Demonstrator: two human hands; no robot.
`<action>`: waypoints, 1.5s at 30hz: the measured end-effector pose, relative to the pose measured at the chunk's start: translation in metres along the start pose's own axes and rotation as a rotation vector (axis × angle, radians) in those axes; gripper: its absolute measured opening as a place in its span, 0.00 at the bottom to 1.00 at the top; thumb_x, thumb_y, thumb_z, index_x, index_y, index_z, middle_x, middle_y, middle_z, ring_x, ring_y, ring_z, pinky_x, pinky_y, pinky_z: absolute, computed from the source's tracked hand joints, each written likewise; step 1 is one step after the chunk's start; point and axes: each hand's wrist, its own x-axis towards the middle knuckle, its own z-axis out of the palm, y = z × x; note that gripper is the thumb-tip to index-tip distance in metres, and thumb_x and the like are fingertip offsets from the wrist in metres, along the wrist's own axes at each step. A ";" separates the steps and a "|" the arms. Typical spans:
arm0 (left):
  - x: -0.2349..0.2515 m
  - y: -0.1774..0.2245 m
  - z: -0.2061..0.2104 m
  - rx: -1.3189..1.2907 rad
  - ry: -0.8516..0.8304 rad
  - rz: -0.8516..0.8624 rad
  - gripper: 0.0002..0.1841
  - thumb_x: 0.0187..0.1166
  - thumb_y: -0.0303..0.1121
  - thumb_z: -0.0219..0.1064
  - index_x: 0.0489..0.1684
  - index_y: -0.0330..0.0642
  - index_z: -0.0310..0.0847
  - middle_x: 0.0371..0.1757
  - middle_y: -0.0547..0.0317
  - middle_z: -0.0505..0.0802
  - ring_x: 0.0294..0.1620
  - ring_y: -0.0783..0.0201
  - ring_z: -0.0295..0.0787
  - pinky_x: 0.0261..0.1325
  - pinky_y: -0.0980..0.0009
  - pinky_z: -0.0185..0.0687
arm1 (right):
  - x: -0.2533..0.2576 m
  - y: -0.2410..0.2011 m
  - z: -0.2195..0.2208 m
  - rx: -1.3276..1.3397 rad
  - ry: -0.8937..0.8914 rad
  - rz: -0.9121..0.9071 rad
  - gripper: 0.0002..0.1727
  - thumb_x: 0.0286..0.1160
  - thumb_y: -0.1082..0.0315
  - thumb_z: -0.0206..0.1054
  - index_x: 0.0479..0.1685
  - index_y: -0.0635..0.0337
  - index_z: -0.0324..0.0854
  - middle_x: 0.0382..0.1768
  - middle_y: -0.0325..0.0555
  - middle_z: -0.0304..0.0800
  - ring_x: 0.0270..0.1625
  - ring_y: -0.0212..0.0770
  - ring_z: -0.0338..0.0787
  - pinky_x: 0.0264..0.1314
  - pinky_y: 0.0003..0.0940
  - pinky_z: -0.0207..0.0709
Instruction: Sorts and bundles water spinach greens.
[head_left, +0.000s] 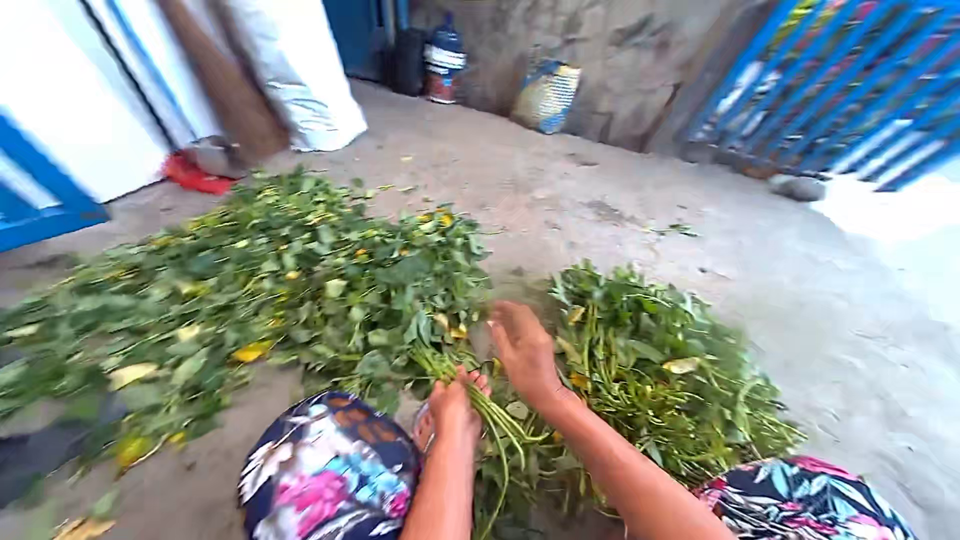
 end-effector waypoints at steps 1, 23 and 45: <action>0.003 -0.003 0.006 -0.014 -0.006 -0.046 0.16 0.91 0.28 0.56 0.71 0.30 0.65 0.41 0.40 0.87 0.32 0.53 0.91 0.34 0.58 0.91 | 0.005 0.047 -0.020 -0.115 -0.017 0.265 0.23 0.87 0.59 0.62 0.74 0.62 0.78 0.66 0.61 0.85 0.65 0.55 0.89 0.67 0.54 0.84; -0.034 -0.030 0.069 0.148 -0.160 -0.019 0.06 0.88 0.22 0.55 0.54 0.31 0.76 0.30 0.47 0.91 0.29 0.53 0.94 0.38 0.56 0.95 | -0.077 0.160 -0.050 0.612 0.161 1.025 0.24 0.80 0.72 0.64 0.75 0.67 0.69 0.57 0.59 0.87 0.51 0.50 0.92 0.53 0.47 0.88; -0.036 -0.029 0.076 0.123 -0.177 -0.080 0.07 0.89 0.22 0.53 0.53 0.32 0.76 0.29 0.50 0.90 0.28 0.55 0.93 0.37 0.57 0.95 | -0.018 0.184 -0.128 0.405 0.211 0.966 0.16 0.93 0.63 0.54 0.56 0.68 0.80 0.28 0.49 0.85 0.28 0.42 0.87 0.38 0.38 0.85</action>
